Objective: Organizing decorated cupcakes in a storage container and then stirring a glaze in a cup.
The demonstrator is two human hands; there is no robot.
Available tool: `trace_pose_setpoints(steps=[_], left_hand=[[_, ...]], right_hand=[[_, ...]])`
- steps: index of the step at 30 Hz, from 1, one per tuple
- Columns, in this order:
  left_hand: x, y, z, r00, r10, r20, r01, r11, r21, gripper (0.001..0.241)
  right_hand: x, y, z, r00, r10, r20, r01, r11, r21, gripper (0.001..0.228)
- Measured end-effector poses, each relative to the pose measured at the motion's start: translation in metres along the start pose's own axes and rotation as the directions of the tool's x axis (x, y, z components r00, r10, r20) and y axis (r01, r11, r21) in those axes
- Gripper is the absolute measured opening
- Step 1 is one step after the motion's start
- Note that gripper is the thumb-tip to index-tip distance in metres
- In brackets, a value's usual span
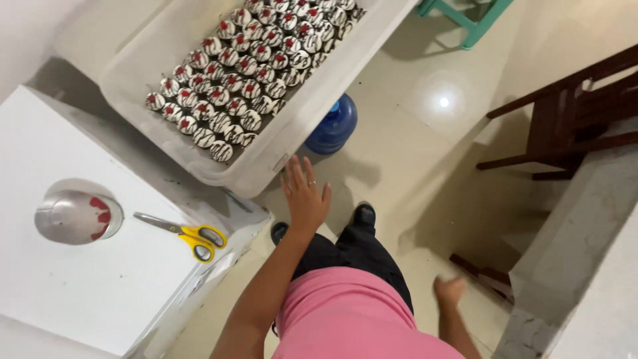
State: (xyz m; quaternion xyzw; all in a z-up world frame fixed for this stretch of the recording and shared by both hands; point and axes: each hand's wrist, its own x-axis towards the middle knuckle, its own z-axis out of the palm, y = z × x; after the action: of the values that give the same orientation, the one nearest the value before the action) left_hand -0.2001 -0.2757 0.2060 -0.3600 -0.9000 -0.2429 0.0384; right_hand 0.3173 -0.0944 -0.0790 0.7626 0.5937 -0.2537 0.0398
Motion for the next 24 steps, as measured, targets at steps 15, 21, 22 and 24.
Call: trace_pose_setpoints(steps=[15, 21, 22, 24], left_hand=[[-0.005, 0.001, 0.004, 0.998, -0.005, -0.061, 0.003, 0.999, -0.035, 0.087], [-0.032, -0.008, 0.003, 0.992, -0.113, 0.047, 0.117, 0.99, -0.075, 0.087], [-0.033, -0.011, 0.006, 0.992, -0.117, 0.047, 0.12, 0.99, -0.073, 0.086], [-0.036, -0.02, 0.019, 0.993, -0.115, 0.03, 0.117, 0.991, -0.071, 0.085]], right_hand=[[-0.085, -0.096, -0.044, 0.958, 0.001, -0.288, 0.003, 1.0, 0.011, 0.117], [-0.067, -0.105, -0.039, 0.975, 0.191, -0.114, -0.209, 0.962, -0.178, 0.124], [-0.061, -0.11, -0.034, 0.982, 0.143, -0.125, -0.159, 0.98, -0.122, 0.123], [-0.049, -0.13, -0.03, 0.986, 0.09, -0.143, -0.098, 0.994, -0.051, 0.122]])
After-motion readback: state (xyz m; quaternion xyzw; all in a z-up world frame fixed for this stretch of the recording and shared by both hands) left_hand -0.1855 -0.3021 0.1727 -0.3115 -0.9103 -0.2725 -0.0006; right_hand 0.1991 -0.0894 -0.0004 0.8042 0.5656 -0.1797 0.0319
